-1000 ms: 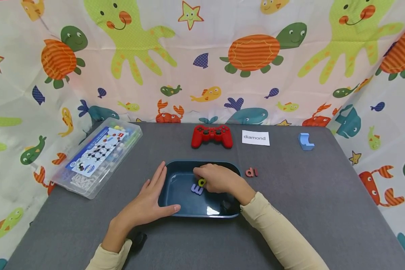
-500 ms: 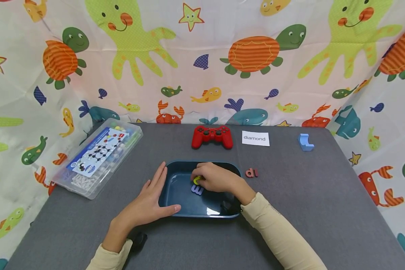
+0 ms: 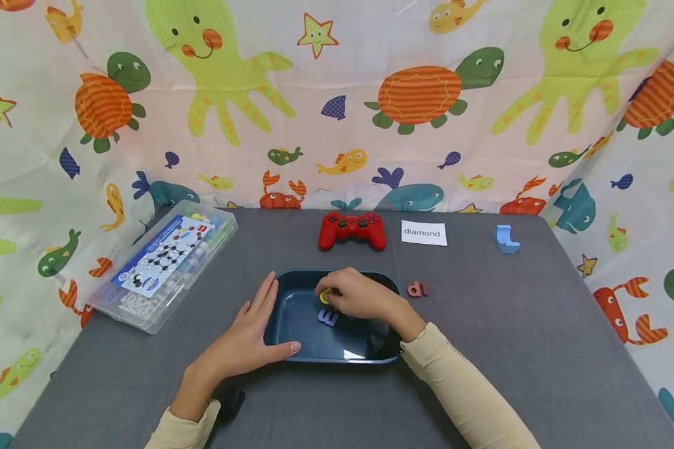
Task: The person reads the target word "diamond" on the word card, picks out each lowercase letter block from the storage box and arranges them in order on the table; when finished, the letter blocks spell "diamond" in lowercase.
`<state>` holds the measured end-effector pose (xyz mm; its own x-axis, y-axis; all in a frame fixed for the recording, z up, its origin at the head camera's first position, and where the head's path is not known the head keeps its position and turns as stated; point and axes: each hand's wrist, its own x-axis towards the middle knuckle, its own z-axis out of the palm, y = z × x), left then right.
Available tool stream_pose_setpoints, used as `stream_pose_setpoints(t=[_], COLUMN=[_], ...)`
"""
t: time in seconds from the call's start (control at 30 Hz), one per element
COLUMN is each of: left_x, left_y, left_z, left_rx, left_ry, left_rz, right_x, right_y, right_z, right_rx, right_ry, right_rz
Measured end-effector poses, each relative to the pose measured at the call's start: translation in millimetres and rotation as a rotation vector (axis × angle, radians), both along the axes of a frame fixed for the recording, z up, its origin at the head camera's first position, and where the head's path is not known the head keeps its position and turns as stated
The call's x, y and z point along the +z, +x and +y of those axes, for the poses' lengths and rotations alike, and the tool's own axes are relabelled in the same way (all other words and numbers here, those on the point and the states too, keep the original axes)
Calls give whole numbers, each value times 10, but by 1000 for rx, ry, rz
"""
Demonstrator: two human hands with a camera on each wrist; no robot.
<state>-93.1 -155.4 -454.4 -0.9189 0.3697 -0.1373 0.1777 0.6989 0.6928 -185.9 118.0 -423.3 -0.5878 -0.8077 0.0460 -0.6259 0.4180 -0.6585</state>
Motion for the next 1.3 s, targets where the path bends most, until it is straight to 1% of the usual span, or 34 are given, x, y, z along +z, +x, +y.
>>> stream_pose_setpoints(t=[0.13, 0.27, 0.47, 0.63, 0.7, 0.77, 0.9, 1.1, 1.3], left_x=[1, 7, 7, 14, 16, 20, 8, 3, -6], left_y=[6, 6, 1, 1, 2, 2, -5, -4, -7], left_z=[10, 12, 13, 26, 29, 33, 37, 31, 31], left_rx=[5, 7, 15, 28, 29, 31, 31, 27, 22], left_ry=[-2, -5, -18, -34, -38, -42, -46, -44, -38], left_rz=[-7, -8, -11, -15, -16, -19, -10, -5, 6], right_x=[33, 87, 164, 237, 266, 285, 309, 341, 359], right_y=[14, 21, 34, 79, 100, 115, 138, 168, 199], right_z=[26, 68, 156, 242, 277, 314, 387, 516, 643], right_rx=[-2, -25, -108, -209, -237, -258, -293, -320, -365], right_ry=[-29, -64, -104, -108, -119, -132, -149, -169, -199], right_rz=[15, 19, 27, -62, -87, -90, -44, 61, 98])
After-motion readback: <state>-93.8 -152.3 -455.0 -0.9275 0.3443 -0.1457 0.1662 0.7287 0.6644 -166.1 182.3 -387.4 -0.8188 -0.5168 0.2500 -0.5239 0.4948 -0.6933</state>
